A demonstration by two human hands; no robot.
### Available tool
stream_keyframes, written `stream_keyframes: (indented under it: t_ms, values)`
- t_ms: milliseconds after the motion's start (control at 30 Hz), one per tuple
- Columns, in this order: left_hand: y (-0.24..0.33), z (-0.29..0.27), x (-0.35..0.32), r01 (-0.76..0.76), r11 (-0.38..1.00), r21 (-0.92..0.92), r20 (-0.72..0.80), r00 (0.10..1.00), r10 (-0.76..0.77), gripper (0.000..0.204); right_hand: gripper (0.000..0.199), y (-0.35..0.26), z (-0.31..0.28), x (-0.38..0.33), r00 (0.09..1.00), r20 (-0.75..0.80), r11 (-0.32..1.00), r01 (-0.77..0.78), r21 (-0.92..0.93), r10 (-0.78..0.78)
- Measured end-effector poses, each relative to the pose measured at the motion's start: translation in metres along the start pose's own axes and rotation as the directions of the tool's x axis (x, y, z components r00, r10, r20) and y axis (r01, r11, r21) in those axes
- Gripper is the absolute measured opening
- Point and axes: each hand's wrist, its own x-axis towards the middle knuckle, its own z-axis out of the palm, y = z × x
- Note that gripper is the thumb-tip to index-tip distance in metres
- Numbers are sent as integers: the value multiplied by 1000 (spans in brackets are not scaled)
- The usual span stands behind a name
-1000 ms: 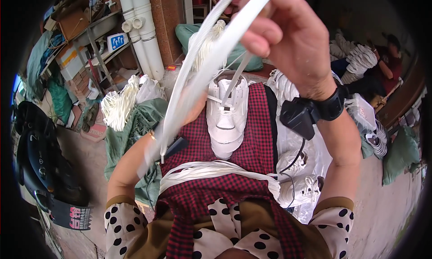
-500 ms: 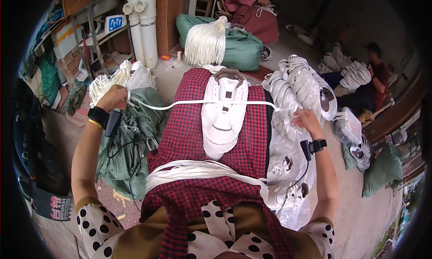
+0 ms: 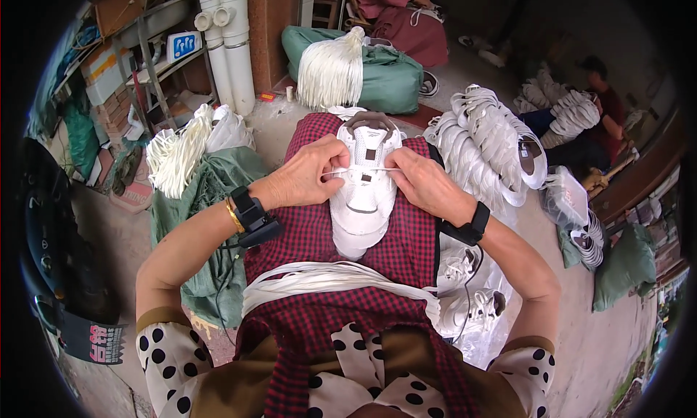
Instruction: Lacing white sneakers by hand in a workshop environment
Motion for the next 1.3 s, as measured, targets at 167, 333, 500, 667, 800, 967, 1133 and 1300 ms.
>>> stream_keyframes:
  t_ms: [167,333,500,667,800,967,1133,1300]
  values:
    - [-26,-12,-17,-260,892,371,-39,955,294,12,10,9,-15,-14,999,38,988,7,-155,-1]
    - [-47,-71,-50,-193,722,664,-37,956,289,17,10,35,-61,-61,998,-41,967,-61,-248,53]
    - [-69,-158,-123,93,695,713,-317,927,201,17,11,58,-141,-152,921,-195,810,-389,-438,336]
    - [-69,-244,-195,371,562,739,-534,832,152,17,12,52,-214,-234,828,-339,598,-557,-576,446]
    - [-69,-294,-254,532,380,757,-624,761,177,20,11,62,-248,-275,793,-439,483,-607,-631,424]
    - [-67,-312,-296,666,229,710,-704,668,242,21,15,67,-269,-300,661,-606,335,-748,-573,442]
    - [-72,-295,-291,669,388,634,-768,487,416,23,21,74,-226,-284,513,-856,454,-748,-484,-67]
    - [-68,-206,-189,335,924,185,-939,337,66,25,21,53,-104,-169,477,-708,854,-291,432,521]
